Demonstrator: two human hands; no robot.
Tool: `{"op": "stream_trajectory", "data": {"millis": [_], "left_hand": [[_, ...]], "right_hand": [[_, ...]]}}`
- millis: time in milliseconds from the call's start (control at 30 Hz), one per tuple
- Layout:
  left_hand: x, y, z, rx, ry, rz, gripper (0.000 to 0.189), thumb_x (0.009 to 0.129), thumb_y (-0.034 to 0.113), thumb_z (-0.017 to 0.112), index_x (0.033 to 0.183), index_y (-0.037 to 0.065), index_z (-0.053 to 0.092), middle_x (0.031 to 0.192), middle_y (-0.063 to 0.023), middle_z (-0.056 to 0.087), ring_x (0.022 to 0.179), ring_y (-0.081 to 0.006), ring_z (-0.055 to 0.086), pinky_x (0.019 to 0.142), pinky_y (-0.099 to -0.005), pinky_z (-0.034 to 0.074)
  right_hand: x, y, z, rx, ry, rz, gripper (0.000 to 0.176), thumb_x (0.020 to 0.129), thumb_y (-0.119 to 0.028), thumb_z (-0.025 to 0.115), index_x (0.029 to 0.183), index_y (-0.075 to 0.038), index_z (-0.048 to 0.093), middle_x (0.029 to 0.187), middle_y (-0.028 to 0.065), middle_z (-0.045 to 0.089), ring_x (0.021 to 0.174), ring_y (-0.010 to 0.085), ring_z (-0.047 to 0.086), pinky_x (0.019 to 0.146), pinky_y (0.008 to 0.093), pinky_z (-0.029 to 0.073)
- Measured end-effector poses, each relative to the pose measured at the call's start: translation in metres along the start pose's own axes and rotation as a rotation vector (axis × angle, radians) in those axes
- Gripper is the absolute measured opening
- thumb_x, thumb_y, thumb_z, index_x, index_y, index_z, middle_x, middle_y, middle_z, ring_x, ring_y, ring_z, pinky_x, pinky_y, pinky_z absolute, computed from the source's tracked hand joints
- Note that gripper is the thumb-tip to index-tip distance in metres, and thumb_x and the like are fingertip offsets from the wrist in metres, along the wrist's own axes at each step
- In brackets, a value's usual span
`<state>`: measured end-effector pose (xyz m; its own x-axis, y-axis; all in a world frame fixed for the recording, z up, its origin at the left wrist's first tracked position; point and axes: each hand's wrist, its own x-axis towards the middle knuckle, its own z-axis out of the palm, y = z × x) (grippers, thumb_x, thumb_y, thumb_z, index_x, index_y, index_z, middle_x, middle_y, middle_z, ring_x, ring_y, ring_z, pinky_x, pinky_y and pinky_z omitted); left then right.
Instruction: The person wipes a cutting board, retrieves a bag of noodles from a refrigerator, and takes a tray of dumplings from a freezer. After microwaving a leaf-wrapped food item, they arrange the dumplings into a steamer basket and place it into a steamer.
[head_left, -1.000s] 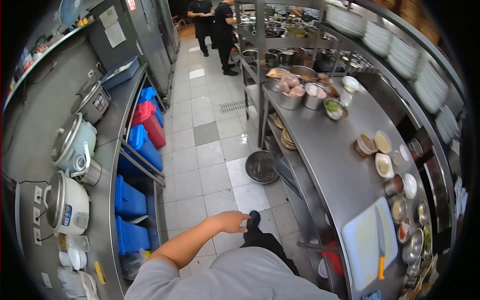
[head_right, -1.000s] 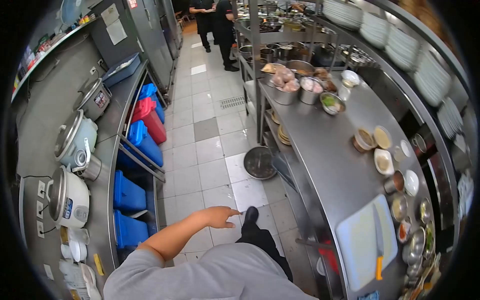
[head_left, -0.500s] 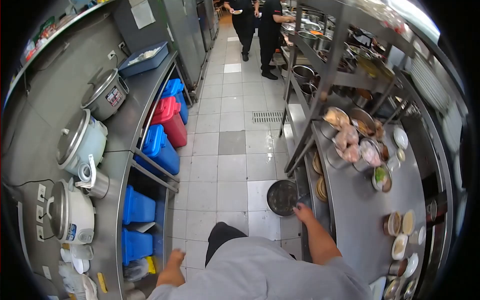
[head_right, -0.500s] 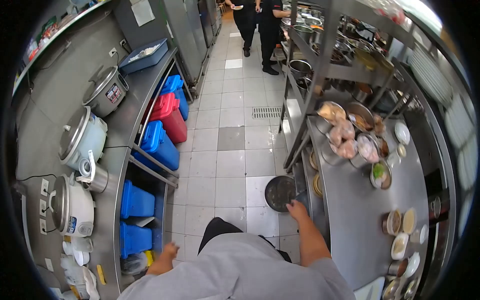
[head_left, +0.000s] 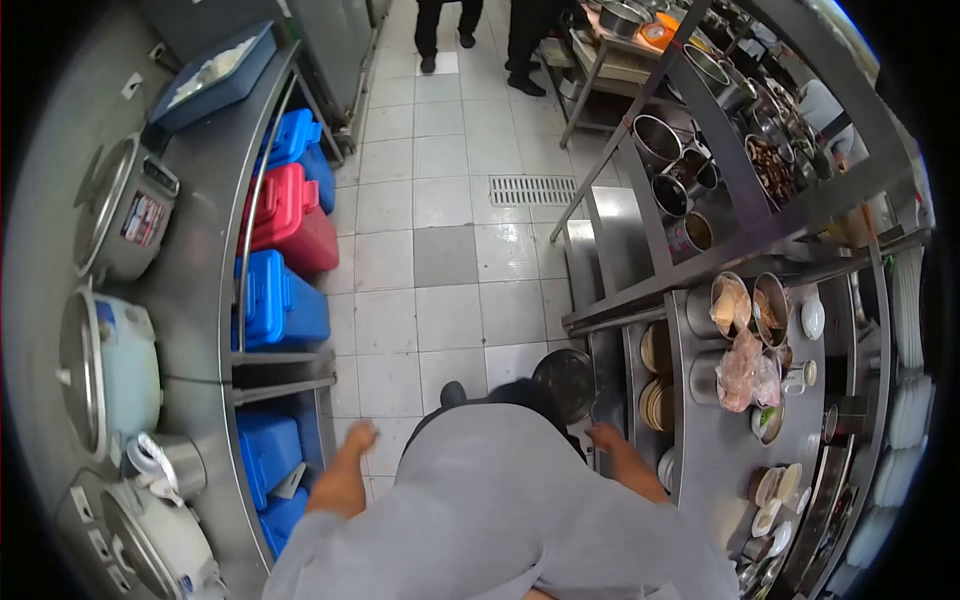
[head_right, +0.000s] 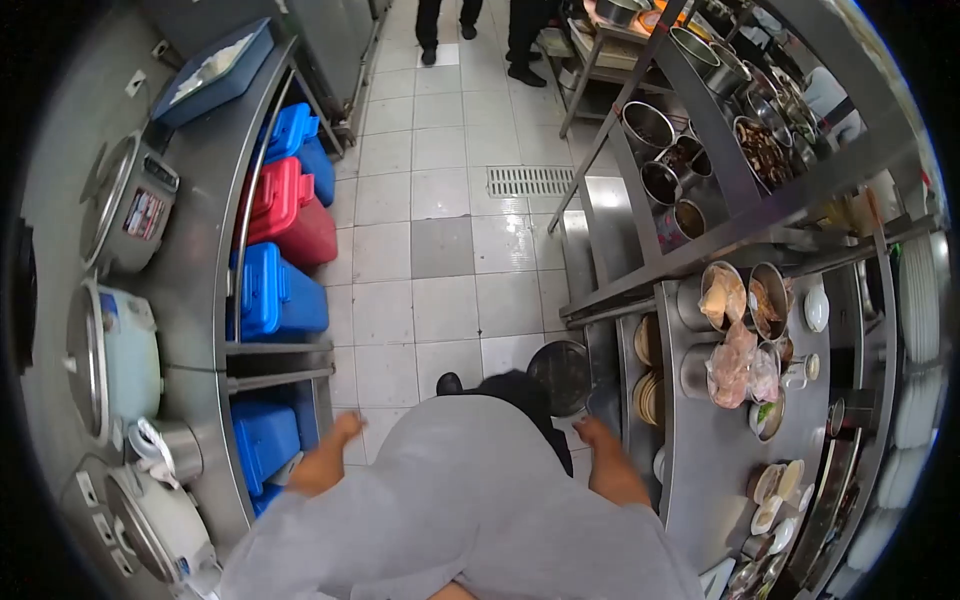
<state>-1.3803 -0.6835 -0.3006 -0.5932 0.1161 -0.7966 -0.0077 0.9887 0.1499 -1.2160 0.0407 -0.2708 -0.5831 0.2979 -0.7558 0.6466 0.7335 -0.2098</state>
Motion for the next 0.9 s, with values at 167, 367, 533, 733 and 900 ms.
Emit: {"op": "stream_trajectory", "data": {"millis": [167, 367, 533, 733, 900], "left_hand": [[0.153, 0.080, -0.348, -0.542, 0.480, -0.031, 0.054, 0.091, 0.032, 0.075, 0.135, 0.001, 0.067, 0.124, -0.0237, 0.072, 0.113, -0.0348, 0.069, 0.101, -0.0411, 0.054], [0.267, 0.191, -0.540, -0.615, 0.673, 0.224, 0.032, 0.097, 0.033, 0.068, 0.106, 0.004, 0.077, 0.091, -0.0174, 0.076, 0.088, -0.0270, 0.073, 0.082, -0.0395, 0.057], [0.310, 0.218, -0.514, -0.454, 0.348, 0.180, 0.055, 0.091, 0.022, 0.073, 0.144, 0.012, 0.060, 0.101, -0.0175, 0.079, 0.089, -0.0304, 0.074, 0.083, -0.0429, 0.058], [0.301, 0.204, -0.524, -0.659, -0.124, -0.223, 0.090, 0.091, 0.017, 0.072, 0.167, 0.012, 0.024, 0.120, -0.0262, 0.074, 0.108, -0.0284, 0.074, 0.090, -0.0365, 0.058], [0.365, 0.141, -0.563, -0.015, -0.301, -0.191, 0.053, 0.097, 0.044, 0.065, 0.143, 0.018, 0.061, 0.116, -0.0083, 0.078, 0.105, -0.0304, 0.074, 0.095, -0.0423, 0.057]], "right_hand": [[0.048, 0.027, 0.032, 0.018, 0.075, -0.217, 0.069, 0.096, -0.059, 0.062, 0.135, -0.002, 0.067, 0.131, 0.0277, 0.068, 0.119, 0.0441, 0.066, 0.103, 0.0491, 0.052], [0.139, -0.071, -0.028, 0.044, -0.144, 0.024, 0.066, 0.096, -0.057, 0.060, 0.134, -0.003, 0.067, 0.131, 0.0253, 0.069, 0.119, 0.0424, 0.066, 0.103, 0.0497, 0.052], [0.250, -0.195, -0.180, 0.021, -0.172, -0.012, 0.063, 0.097, -0.053, 0.060, 0.135, -0.003, 0.067, 0.132, 0.0243, 0.068, 0.122, 0.0410, 0.066, 0.104, 0.0490, 0.052], [0.427, -0.371, -0.454, 0.307, 0.320, -0.107, 0.059, 0.096, -0.039, 0.069, 0.142, -0.004, 0.062, 0.134, 0.0239, 0.068, 0.124, 0.0368, 0.066, 0.105, 0.0439, 0.052], [0.488, -0.509, -0.627, 0.335, 0.473, -0.209, 0.057, 0.100, -0.041, 0.066, 0.141, -0.002, 0.062, 0.135, 0.0222, 0.069, 0.126, 0.0351, 0.066, 0.107, 0.0430, 0.051]]}}
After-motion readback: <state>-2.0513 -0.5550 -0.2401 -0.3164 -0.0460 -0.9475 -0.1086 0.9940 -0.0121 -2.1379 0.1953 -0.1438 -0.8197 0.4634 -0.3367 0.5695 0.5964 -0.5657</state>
